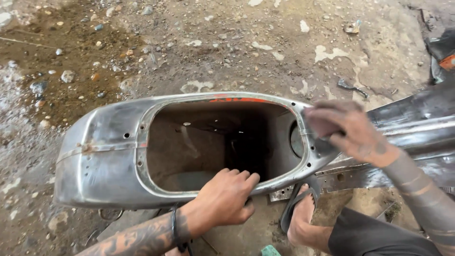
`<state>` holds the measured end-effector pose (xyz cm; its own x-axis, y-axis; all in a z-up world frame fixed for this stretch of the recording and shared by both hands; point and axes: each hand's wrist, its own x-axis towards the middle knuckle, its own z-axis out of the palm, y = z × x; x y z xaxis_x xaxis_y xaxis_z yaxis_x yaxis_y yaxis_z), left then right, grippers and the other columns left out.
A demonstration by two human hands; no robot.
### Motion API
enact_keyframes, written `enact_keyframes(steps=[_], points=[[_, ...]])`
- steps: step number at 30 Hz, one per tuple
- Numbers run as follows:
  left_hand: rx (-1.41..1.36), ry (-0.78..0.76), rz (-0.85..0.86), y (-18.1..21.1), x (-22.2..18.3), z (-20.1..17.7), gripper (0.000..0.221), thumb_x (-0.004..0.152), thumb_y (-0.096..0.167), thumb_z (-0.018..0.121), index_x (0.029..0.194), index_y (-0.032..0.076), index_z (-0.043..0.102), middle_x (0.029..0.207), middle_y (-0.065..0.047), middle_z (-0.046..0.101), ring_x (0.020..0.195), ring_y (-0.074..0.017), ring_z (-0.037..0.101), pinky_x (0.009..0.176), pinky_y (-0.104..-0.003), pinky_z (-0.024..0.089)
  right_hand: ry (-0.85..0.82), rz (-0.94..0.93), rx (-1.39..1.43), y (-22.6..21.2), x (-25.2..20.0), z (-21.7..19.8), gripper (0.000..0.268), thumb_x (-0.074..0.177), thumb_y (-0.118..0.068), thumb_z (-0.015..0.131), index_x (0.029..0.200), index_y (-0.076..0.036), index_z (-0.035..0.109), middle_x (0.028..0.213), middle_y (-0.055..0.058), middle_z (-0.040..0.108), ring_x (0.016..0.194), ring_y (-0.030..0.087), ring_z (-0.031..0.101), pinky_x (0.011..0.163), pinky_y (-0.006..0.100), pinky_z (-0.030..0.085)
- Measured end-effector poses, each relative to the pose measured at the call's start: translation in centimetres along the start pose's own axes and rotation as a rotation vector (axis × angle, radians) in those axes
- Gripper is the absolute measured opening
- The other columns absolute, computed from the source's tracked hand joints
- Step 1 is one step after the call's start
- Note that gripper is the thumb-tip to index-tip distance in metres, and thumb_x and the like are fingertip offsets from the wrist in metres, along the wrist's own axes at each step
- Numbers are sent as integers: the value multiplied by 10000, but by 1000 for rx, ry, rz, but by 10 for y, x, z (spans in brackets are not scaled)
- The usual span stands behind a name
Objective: Manually sanding the metal body of a motorcycle using sandpaper to prepare it for further work.
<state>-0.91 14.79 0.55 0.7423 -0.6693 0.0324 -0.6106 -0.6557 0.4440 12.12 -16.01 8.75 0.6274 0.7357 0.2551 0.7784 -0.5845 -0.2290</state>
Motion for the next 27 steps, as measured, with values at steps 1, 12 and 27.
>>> enact_keyframes(steps=[1,12,27], points=[[-1,0,8,-1,-1,-1,290,728,300,663,916,106,556,811,-104,640,702,-390,604,633,-513,452,0,6,-5,-4,-3,3,575,872,-362,395,1308,-72,632,1292,256,667,933,400,706,543,407,651],[30,-87,8,-3,1,0,326,762,325,665,977,105,555,816,-82,614,682,-348,600,658,-468,454,131,-47,-77,-2,-2,16,621,995,-535,378,1317,-43,580,1155,189,723,1039,351,711,959,505,583],[45,-124,-24,-2,4,6,319,757,329,671,967,127,542,802,-55,598,694,-334,602,689,-449,464,52,-319,-132,-47,-5,28,307,984,-292,548,1203,-153,712,1283,71,716,1213,346,654,1094,637,327]])
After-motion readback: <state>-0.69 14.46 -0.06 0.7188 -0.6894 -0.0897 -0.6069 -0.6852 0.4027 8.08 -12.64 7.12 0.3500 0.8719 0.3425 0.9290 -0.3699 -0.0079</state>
